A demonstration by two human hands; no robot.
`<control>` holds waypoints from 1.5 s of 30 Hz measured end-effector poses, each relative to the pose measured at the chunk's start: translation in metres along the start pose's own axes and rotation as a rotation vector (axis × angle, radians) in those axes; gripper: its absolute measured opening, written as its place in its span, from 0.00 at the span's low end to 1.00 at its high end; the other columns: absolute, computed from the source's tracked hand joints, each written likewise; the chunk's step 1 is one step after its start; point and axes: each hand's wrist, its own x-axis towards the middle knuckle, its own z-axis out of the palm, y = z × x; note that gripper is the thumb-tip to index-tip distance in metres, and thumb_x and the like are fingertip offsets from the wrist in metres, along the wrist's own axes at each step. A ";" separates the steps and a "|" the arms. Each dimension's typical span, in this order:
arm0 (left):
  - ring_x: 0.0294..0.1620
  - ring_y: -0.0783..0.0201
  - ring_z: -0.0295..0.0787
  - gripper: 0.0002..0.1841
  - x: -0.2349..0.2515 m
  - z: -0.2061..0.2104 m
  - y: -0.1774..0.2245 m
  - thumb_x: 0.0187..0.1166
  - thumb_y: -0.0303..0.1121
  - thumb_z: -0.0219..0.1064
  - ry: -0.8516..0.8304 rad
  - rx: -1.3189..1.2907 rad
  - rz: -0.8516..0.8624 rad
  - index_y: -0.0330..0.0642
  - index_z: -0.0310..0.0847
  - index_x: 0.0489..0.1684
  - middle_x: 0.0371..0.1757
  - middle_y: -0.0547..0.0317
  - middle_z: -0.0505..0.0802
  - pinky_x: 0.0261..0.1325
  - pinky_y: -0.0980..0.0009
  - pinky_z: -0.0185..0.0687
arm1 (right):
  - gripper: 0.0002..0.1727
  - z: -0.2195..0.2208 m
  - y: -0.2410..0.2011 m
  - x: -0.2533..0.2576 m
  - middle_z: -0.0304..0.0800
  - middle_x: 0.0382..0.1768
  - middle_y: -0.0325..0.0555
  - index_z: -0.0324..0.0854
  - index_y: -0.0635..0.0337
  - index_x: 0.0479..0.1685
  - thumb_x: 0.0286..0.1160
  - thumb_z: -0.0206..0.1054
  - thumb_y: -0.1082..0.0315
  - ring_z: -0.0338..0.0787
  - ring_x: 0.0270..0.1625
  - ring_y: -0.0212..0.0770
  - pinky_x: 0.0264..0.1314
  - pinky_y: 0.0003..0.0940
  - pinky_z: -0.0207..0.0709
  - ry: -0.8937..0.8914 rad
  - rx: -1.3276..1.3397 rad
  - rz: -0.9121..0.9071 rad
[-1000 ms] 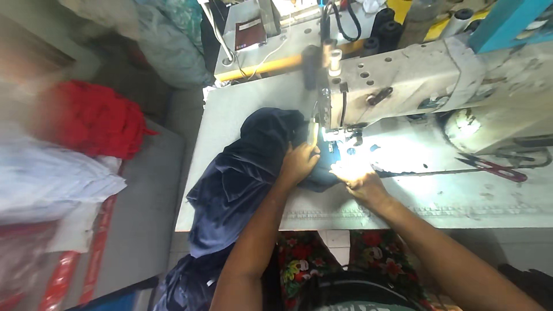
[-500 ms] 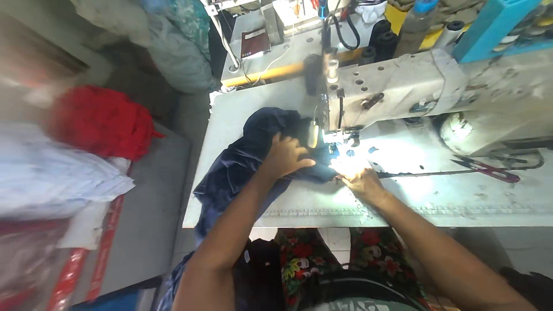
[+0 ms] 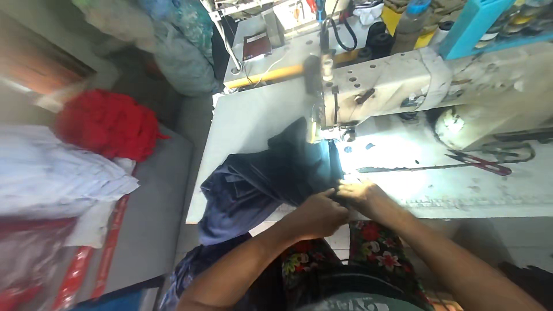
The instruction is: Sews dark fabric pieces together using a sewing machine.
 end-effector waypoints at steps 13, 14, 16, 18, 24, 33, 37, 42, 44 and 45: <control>0.56 0.42 0.93 0.09 0.016 0.032 -0.063 0.78 0.29 0.71 0.553 0.212 -0.490 0.34 0.89 0.48 0.54 0.42 0.93 0.50 0.45 0.89 | 0.11 0.014 -0.018 -0.014 0.98 0.55 0.48 0.94 0.60 0.41 0.76 0.63 0.76 0.96 0.61 0.50 0.51 0.55 0.85 0.151 -0.119 0.121; 0.57 0.41 0.92 0.10 0.015 0.032 -0.062 0.79 0.29 0.71 0.560 0.212 -0.487 0.34 0.89 0.52 0.54 0.41 0.93 0.51 0.45 0.88 | 0.11 0.014 -0.019 -0.013 0.98 0.55 0.48 0.94 0.59 0.41 0.76 0.63 0.76 0.96 0.60 0.49 0.51 0.54 0.86 0.146 -0.131 0.121; 0.65 0.42 0.90 0.10 0.013 0.038 -0.067 0.79 0.29 0.70 0.587 0.241 -0.385 0.36 0.90 0.53 0.58 0.42 0.93 0.61 0.47 0.87 | 0.11 0.013 -0.019 -0.013 0.97 0.56 0.48 0.94 0.59 0.42 0.76 0.64 0.76 0.97 0.59 0.50 0.48 0.53 0.86 0.122 -0.161 0.120; 0.73 0.41 0.85 0.10 0.014 0.041 -0.075 0.80 0.28 0.67 0.609 0.249 -0.258 0.36 0.92 0.50 0.66 0.43 0.91 0.73 0.48 0.81 | 0.10 0.012 -0.019 -0.010 0.96 0.58 0.51 0.93 0.59 0.40 0.75 0.64 0.77 0.97 0.55 0.53 0.44 0.52 0.85 0.095 -0.193 0.115; 0.72 0.47 0.87 0.12 0.011 0.047 -0.088 0.84 0.30 0.64 0.594 0.146 -0.189 0.38 0.93 0.52 0.63 0.50 0.94 0.77 0.51 0.78 | 0.10 0.010 -0.023 -0.006 0.97 0.55 0.49 0.93 0.59 0.36 0.74 0.65 0.77 0.97 0.54 0.52 0.44 0.51 0.85 0.113 -0.223 0.141; 0.71 0.47 0.88 0.12 0.010 0.044 -0.094 0.83 0.30 0.64 0.611 0.142 -0.159 0.41 0.94 0.53 0.63 0.50 0.95 0.76 0.50 0.78 | 0.10 0.015 -0.024 -0.005 0.98 0.56 0.46 0.93 0.57 0.37 0.74 0.65 0.77 0.97 0.56 0.49 0.45 0.50 0.83 0.144 -0.274 0.173; 0.72 0.48 0.87 0.12 0.012 0.043 -0.099 0.83 0.30 0.64 0.613 0.163 -0.157 0.42 0.94 0.54 0.64 0.51 0.94 0.77 0.51 0.77 | 0.11 0.016 -0.021 -0.002 0.98 0.56 0.45 0.94 0.56 0.37 0.74 0.65 0.77 0.97 0.55 0.49 0.44 0.50 0.83 0.145 -0.292 0.177; 0.71 0.45 0.88 0.12 0.015 0.038 -0.103 0.82 0.30 0.65 0.629 0.159 -0.159 0.42 0.94 0.53 0.64 0.49 0.94 0.76 0.48 0.78 | 0.10 0.015 -0.015 0.004 0.97 0.57 0.47 0.93 0.57 0.36 0.75 0.65 0.77 0.96 0.58 0.51 0.46 0.52 0.83 0.133 -0.281 0.177; 0.71 0.44 0.88 0.12 0.018 0.035 -0.106 0.82 0.29 0.65 0.632 0.166 -0.168 0.42 0.94 0.53 0.64 0.48 0.94 0.76 0.48 0.78 | 0.10 0.016 -0.012 0.007 0.97 0.58 0.47 0.93 0.58 0.37 0.75 0.65 0.77 0.95 0.61 0.52 0.56 0.56 0.83 0.129 -0.272 0.183; 0.71 0.44 0.88 0.12 0.020 0.035 -0.108 0.82 0.29 0.65 0.638 0.169 -0.171 0.41 0.94 0.53 0.63 0.48 0.94 0.75 0.47 0.78 | 0.10 0.016 -0.011 0.008 0.97 0.58 0.47 0.93 0.59 0.37 0.75 0.65 0.78 0.95 0.61 0.53 0.59 0.57 0.83 0.128 -0.271 0.185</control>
